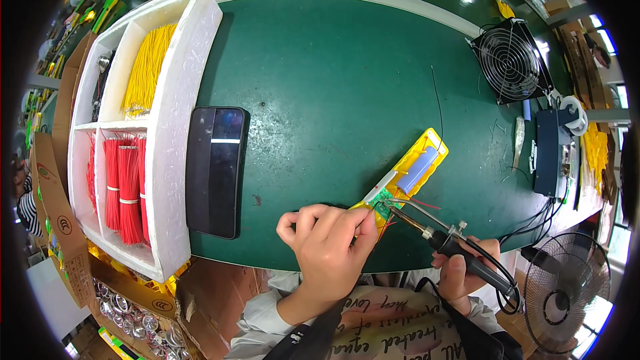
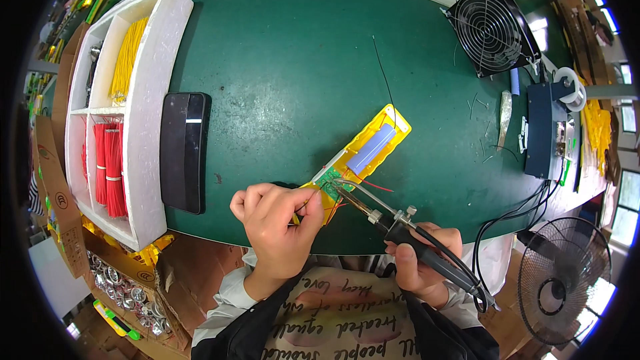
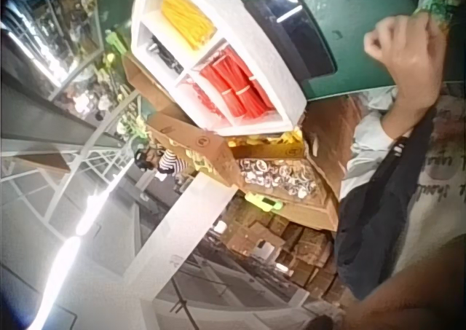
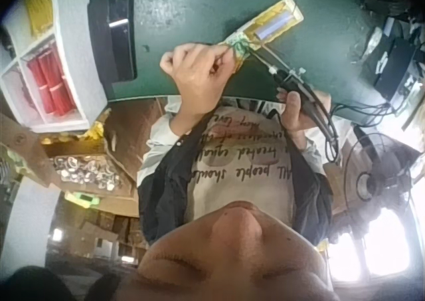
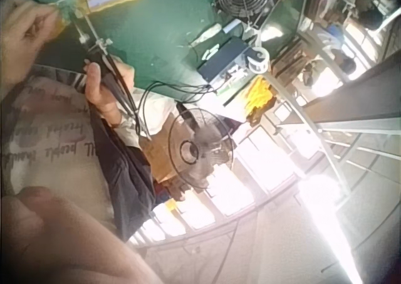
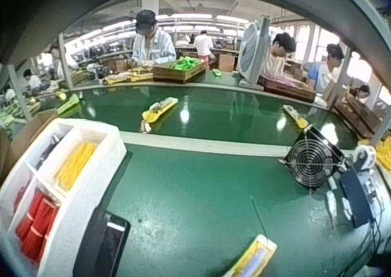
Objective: The person solders wires to circuit boards inside flashlight casings using a soldering iron, places assembled casings onto a conveyor belt, and takes flashlight parts and casings from boxes to solder additional wire connections.
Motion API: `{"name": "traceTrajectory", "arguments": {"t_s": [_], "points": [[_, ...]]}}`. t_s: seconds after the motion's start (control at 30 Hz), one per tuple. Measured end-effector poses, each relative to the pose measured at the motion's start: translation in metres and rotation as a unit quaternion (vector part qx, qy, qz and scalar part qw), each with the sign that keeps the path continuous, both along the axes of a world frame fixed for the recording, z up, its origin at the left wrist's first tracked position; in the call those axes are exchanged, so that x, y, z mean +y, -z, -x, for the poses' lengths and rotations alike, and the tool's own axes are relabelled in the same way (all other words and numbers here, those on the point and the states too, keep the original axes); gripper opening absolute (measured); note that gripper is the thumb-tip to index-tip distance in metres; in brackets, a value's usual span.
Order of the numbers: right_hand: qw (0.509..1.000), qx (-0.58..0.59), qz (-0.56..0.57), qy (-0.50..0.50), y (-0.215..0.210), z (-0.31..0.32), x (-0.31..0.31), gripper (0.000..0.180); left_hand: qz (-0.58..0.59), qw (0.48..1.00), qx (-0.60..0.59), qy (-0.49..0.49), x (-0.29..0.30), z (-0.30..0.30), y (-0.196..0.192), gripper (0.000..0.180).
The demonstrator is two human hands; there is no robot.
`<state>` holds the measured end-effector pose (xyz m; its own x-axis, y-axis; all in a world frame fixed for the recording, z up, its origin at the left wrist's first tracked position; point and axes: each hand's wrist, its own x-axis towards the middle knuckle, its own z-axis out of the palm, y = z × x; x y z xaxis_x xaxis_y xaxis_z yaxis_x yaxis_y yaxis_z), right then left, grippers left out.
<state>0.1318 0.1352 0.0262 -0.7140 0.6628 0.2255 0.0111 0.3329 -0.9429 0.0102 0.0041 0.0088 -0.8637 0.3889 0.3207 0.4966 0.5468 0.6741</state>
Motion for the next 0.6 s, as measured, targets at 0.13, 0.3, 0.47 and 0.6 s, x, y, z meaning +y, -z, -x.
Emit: {"name": "traceTrajectory", "arguments": {"t_s": [0.13, 0.3, 0.47, 0.6], "points": [[0.999, 0.018, 0.02, -0.02, -0.002, -0.002, 0.002, 0.027, -0.002, 1.0, 0.004, -0.002, 0.0, 0.001, 0.0, 0.013], [0.999, 0.006, 0.033, -0.024, -0.005, -0.001, 0.002, 0.027, 0.0, 1.0, 0.002, 0.002, 0.0, 0.001, 0.0, 0.013], [0.999, 0.025, 0.022, -0.037, -0.009, -0.004, 0.005, 0.03, 0.004, 1.0, 0.002, 0.003, 0.0, 0.0, -0.001, 0.013], [0.999, 0.036, 0.003, -0.006, -0.014, -0.004, 0.009, 0.034, 0.006, 1.0, 0.0, 0.008, 0.0, -0.001, -0.001, 0.01]]}}
